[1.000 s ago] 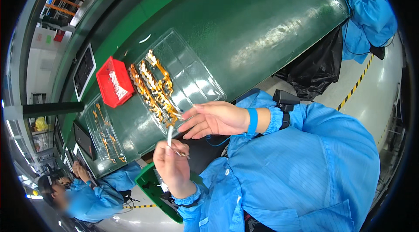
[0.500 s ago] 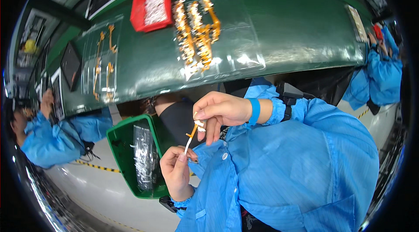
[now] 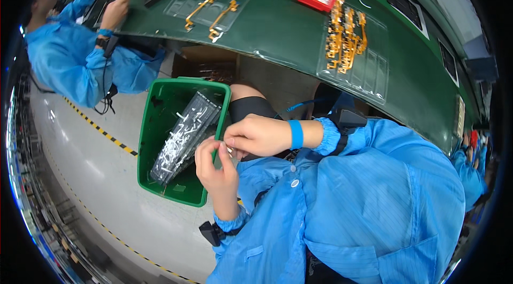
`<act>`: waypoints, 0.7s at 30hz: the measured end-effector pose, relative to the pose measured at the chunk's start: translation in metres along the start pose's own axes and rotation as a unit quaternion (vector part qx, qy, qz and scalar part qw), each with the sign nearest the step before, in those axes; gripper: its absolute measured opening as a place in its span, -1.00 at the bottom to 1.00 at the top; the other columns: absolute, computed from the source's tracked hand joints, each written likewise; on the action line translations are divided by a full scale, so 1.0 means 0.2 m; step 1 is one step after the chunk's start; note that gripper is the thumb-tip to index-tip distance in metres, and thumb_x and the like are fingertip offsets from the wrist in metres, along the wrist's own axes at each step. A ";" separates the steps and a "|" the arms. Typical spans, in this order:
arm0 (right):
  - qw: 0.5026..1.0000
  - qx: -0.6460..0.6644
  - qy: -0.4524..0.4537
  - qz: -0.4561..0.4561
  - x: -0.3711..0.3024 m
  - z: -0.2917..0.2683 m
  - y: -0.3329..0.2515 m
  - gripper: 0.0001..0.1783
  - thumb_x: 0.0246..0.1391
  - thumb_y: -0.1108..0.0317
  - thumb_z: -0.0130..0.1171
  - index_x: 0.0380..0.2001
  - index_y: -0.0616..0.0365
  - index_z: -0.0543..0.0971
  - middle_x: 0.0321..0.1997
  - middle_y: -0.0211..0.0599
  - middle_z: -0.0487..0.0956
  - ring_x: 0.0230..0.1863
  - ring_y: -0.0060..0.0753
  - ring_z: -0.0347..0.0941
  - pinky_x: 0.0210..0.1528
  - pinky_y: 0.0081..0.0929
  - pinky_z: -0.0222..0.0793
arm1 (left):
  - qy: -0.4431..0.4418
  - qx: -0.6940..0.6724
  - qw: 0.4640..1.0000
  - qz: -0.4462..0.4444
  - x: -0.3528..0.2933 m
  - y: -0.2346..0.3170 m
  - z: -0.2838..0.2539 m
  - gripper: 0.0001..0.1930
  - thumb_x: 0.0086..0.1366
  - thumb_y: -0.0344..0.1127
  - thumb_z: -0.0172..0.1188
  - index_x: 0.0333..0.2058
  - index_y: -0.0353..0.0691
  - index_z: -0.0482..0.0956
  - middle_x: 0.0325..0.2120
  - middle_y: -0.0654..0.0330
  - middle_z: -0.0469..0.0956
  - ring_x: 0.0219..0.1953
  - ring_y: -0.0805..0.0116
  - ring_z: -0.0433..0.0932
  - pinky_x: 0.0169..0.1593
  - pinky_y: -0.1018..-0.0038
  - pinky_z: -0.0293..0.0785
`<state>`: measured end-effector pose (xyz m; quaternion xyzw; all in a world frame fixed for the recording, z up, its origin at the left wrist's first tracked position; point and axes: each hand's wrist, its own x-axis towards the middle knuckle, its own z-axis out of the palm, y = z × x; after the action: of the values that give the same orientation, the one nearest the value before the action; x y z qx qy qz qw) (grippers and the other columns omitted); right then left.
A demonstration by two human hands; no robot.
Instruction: The person is manually assembling small electronic components on an assembly line.
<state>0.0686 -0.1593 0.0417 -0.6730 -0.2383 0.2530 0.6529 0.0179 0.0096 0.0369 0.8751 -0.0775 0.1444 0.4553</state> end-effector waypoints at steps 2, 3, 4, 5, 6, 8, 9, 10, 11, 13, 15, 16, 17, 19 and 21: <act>0.994 0.057 -0.023 0.094 0.10 0.04 0.08 -0.69 0.35 0.32 -0.13 -0.33 0.32 0.52 -0.44 -0.27 0.60 -0.39 -0.47 0.58 -0.28 -0.49 0.57 | 0.023 -0.021 0.999 -0.035 0.00 -0.09 -0.01 -0.90 0.29 -0.45 0.13 -0.33 -0.40 0.48 -0.33 0.05 0.56 -0.22 0.23 0.55 -0.08 0.39 0.42; 0.990 0.069 -0.028 0.118 0.14 0.05 0.11 -0.68 0.35 0.32 -0.13 -0.32 0.32 0.53 -0.44 -0.27 0.60 -0.39 -0.46 0.58 -0.29 -0.49 0.57 | 0.006 -0.042 0.996 -0.077 0.01 -0.14 -0.03 -0.89 0.29 -0.45 0.14 -0.33 -0.40 0.49 -0.34 0.07 0.56 -0.24 0.27 0.53 -0.09 0.41 0.42; 0.986 0.080 -0.034 0.142 0.17 0.06 0.13 -0.68 0.35 0.32 -0.13 -0.32 0.31 0.54 -0.43 -0.28 0.60 -0.39 -0.46 0.59 -0.29 -0.50 0.56 | -0.011 -0.064 0.991 -0.120 0.01 -0.18 -0.04 -0.89 0.28 -0.44 0.14 -0.33 -0.39 0.49 -0.35 0.09 0.56 -0.26 0.32 0.52 -0.10 0.43 0.41; 0.986 0.077 -0.037 0.143 0.21 0.08 0.13 -0.68 0.35 0.32 -0.13 -0.32 0.31 0.54 -0.43 -0.28 0.60 -0.39 -0.46 0.59 -0.29 -0.50 0.56 | -0.015 -0.041 0.996 -0.079 0.01 -0.22 -0.06 -0.90 0.28 -0.45 0.16 -0.33 -0.37 0.48 -0.36 0.13 0.56 -0.29 0.42 0.49 -0.14 0.48 0.40; 0.983 0.074 -0.046 0.161 0.24 0.09 0.14 -0.68 0.35 0.32 -0.14 -0.31 0.31 0.54 -0.43 -0.27 0.60 -0.39 -0.45 0.59 -0.30 -0.50 0.56 | -0.012 -0.041 0.996 -0.081 0.00 -0.25 -0.07 -0.90 0.28 -0.45 0.16 -0.33 -0.37 0.48 -0.36 0.13 0.56 -0.29 0.42 0.49 -0.14 0.48 0.40; 0.980 0.070 -0.055 0.179 0.28 0.11 0.17 -0.68 0.35 0.32 -0.15 -0.30 0.32 0.54 -0.42 -0.26 0.61 -0.38 -0.45 0.59 -0.30 -0.51 0.56 | -0.018 -0.109 0.982 -0.151 -0.02 -0.32 -0.08 -0.89 0.23 -0.45 0.19 -0.37 -0.38 0.48 -0.39 0.07 0.56 -0.31 0.23 0.54 -0.17 0.40 0.43; 0.978 0.083 -0.054 0.186 0.30 0.12 0.18 -0.67 0.33 0.33 -0.14 -0.31 0.36 0.55 -0.42 -0.22 0.62 -0.41 -0.41 0.61 -0.33 -0.50 0.57 | -0.016 -0.109 0.982 -0.151 -0.02 -0.35 -0.10 -0.89 0.23 -0.45 0.19 -0.37 -0.38 0.48 -0.39 0.07 0.56 -0.31 0.23 0.54 -0.17 0.40 0.43; 0.975 0.095 -0.053 0.194 0.32 0.14 0.19 -0.66 0.30 0.33 -0.12 -0.33 0.40 0.55 -0.43 -0.17 0.63 -0.43 -0.38 0.62 -0.37 -0.48 0.57 | -0.032 -0.137 0.972 -0.188 -0.02 -0.37 -0.12 -0.90 0.26 -0.46 0.18 -0.34 -0.38 0.48 -0.38 0.11 0.56 -0.29 0.35 0.52 -0.16 0.47 0.42; 0.975 0.094 -0.055 0.194 0.34 0.15 0.19 -0.66 0.30 0.33 -0.12 -0.33 0.40 0.55 -0.43 -0.17 0.63 -0.43 -0.38 0.62 -0.37 -0.48 0.57 | -0.047 -0.165 0.959 -0.224 -0.03 -0.39 -0.13 -0.92 0.29 -0.48 0.17 -0.32 -0.37 0.47 -0.36 0.16 0.56 -0.27 0.48 0.49 -0.15 0.53 0.41; 0.971 0.088 -0.055 0.217 0.37 0.17 0.19 -0.66 0.28 0.34 -0.10 -0.33 0.42 0.55 -0.43 -0.12 0.63 -0.43 -0.35 0.63 -0.38 -0.48 0.59 | -0.036 -0.150 0.969 -0.191 -0.04 -0.44 -0.14 -0.92 0.28 -0.49 0.16 -0.33 -0.37 0.47 -0.36 0.15 0.56 -0.26 0.44 0.50 -0.14 0.52 0.41; 0.967 0.095 -0.052 0.231 0.40 0.20 0.20 -0.66 0.28 0.34 -0.09 -0.33 0.43 0.56 -0.42 -0.10 0.64 -0.44 -0.34 0.63 -0.39 -0.48 0.59 | -0.025 -0.134 0.978 -0.157 -0.04 -0.46 -0.15 -0.93 0.28 -0.50 0.16 -0.33 -0.37 0.47 -0.36 0.14 0.56 -0.25 0.40 0.52 -0.14 0.50 0.42; 0.963 0.103 -0.047 0.243 0.42 0.21 0.21 -0.66 0.27 0.34 -0.08 -0.32 0.44 0.56 -0.42 -0.07 0.64 -0.44 -0.33 0.64 -0.39 -0.47 0.60 | -0.018 -0.081 0.989 -0.118 -0.04 -0.46 -0.16 -0.94 0.28 -0.50 0.15 -0.34 -0.37 0.47 -0.35 0.12 0.57 -0.25 0.36 0.53 -0.13 0.47 0.43; 0.963 0.102 -0.049 0.243 0.44 0.23 0.22 -0.66 0.27 0.34 -0.08 -0.32 0.44 0.56 -0.42 -0.07 0.64 -0.44 -0.33 0.64 -0.39 -0.47 0.60 | -0.010 -0.028 0.996 -0.080 -0.04 -0.46 -0.17 -0.95 0.27 -0.51 0.14 -0.34 -0.38 0.47 -0.34 0.10 0.57 -0.25 0.31 0.54 -0.12 0.43 0.44; 0.959 0.142 -0.038 0.244 0.48 0.26 0.28 -0.67 0.27 0.34 -0.06 -0.31 0.43 0.57 -0.41 -0.06 0.64 -0.43 -0.33 0.64 -0.39 -0.47 0.62 | 0.054 0.011 0.998 -0.025 -0.05 -0.51 -0.18 -0.95 0.27 -0.52 0.14 -0.34 -0.38 0.47 -0.33 0.08 0.58 -0.24 0.27 0.55 -0.11 0.41 0.44; 0.956 0.160 -0.003 0.245 0.53 0.30 0.35 -0.67 0.29 0.30 -0.04 -0.28 0.39 0.57 -0.38 -0.11 0.65 -0.39 -0.37 0.64 -0.36 -0.49 0.61 | 0.178 0.067 0.981 -0.036 -0.12 -0.59 -0.18 -0.94 0.30 -0.51 0.11 -0.31 -0.39 0.48 -0.33 0.04 0.59 -0.26 0.25 0.57 -0.11 0.38 0.47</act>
<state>0.1085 -0.0477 -0.0317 -0.5967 -0.0245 0.4424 0.6691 0.0208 0.1067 -0.0438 0.8663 0.0463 0.2860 0.4068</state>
